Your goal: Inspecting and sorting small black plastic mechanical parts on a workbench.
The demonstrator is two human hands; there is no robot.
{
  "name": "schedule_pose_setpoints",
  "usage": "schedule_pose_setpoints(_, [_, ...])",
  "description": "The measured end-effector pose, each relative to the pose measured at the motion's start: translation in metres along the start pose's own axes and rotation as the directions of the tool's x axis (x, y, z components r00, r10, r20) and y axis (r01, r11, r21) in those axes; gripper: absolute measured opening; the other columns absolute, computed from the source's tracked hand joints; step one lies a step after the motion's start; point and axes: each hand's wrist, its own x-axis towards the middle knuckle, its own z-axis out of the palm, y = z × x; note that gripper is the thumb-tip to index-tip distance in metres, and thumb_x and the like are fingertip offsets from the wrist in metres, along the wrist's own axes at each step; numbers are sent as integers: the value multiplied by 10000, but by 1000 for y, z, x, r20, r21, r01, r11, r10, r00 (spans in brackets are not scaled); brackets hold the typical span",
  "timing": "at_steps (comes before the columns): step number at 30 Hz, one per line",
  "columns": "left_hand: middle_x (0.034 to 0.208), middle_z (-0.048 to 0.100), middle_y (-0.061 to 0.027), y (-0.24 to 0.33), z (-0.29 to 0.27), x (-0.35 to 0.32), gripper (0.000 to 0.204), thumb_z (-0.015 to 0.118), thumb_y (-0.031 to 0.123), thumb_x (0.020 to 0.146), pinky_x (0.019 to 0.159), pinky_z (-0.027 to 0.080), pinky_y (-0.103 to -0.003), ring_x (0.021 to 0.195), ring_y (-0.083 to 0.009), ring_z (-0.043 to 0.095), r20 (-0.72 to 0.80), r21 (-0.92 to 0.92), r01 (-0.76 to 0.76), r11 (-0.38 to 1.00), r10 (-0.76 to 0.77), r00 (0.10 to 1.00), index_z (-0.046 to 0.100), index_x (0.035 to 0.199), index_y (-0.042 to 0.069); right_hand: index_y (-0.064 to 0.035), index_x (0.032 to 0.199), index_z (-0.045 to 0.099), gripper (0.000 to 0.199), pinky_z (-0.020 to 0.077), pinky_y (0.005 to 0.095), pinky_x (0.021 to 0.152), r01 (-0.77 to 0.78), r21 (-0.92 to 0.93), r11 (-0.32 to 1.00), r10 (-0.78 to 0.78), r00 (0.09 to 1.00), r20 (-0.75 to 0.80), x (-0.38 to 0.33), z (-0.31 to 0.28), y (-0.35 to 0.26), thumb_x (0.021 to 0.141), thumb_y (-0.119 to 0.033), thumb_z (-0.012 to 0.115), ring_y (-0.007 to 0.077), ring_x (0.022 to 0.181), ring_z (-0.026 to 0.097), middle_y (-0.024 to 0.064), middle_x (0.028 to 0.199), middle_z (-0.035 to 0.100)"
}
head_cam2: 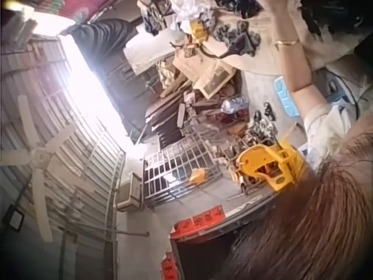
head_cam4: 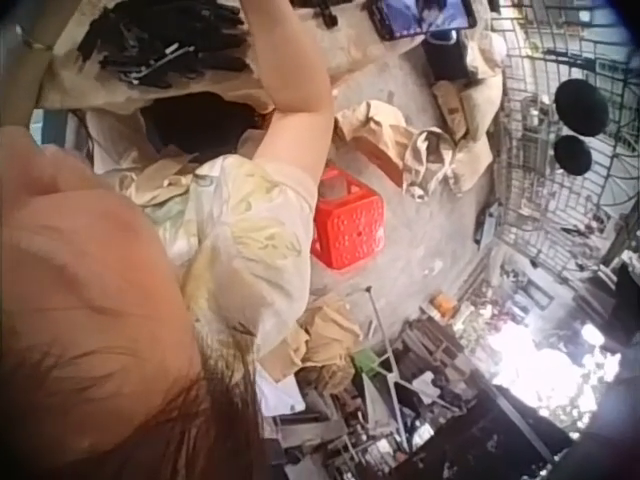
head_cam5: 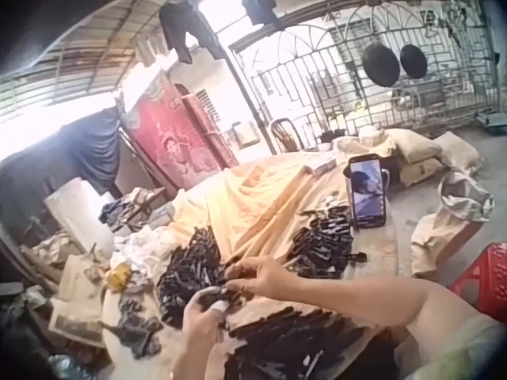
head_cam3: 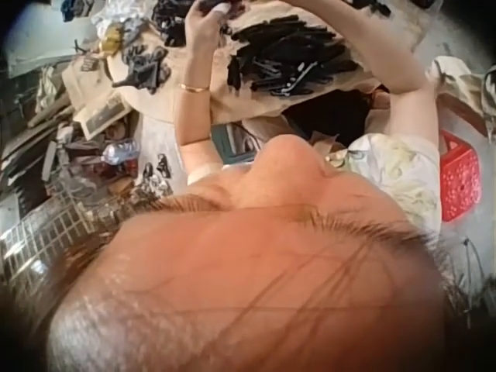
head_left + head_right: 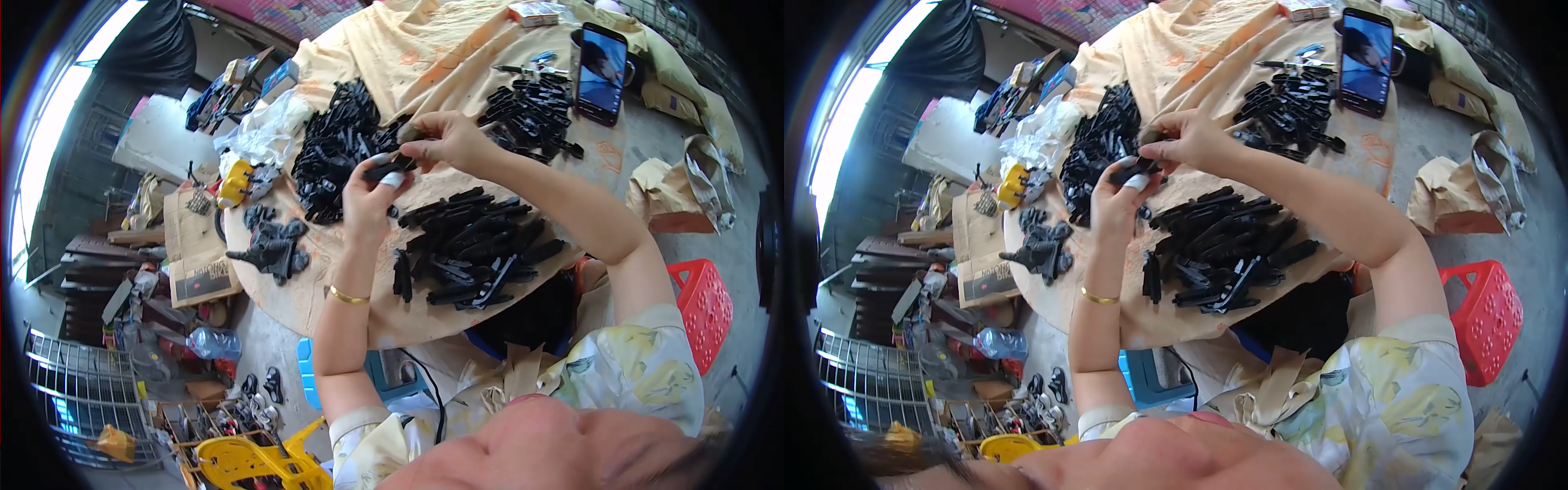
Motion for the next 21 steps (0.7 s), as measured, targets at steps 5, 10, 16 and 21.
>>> schedule_pose_setpoints(5, [976,605,-143,0,3,-2,294,543,-67,803,768,551,-283,822,-182,639,-50,126,-100,987,107,993,505,1093,-98,37,1079,592,277,507,260,755,70,-24,997,-69,997,43,-2,5,8,811,-21,632,117,806,608,69,900,646])
schedule_pose_setpoints(10, [988,613,-141,0,-6,-3,355,503,-64,796,767,524,-245,833,-164,635,-27,101,-85,991,88,996,509,1148,-110,0,999,631,221,477,290,646,381,-605,699,-392,912,121,-3,8,14,787,-54,666,166,703,602,93,836,644])
schedule_pose_setpoints(16, [1024,602,-117,11,0,-5,350,464,-49,820,810,519,-278,875,-159,615,80,-74,9,997,-3,997,510,1162,-102,-30,899,636,185,472,327,626,490,-735,469,-580,799,162,-8,5,7,754,-130,692,273,695,580,82,786,589])
schedule_pose_setpoints(21, [1024,601,-110,6,-3,-9,308,534,61,904,822,531,-280,899,-158,621,69,21,-23,1000,22,997,511,1172,-89,-44,963,615,248,472,370,781,571,-801,181,-645,683,342,-9,18,8,725,-109,644,264,915,550,86,980,563])
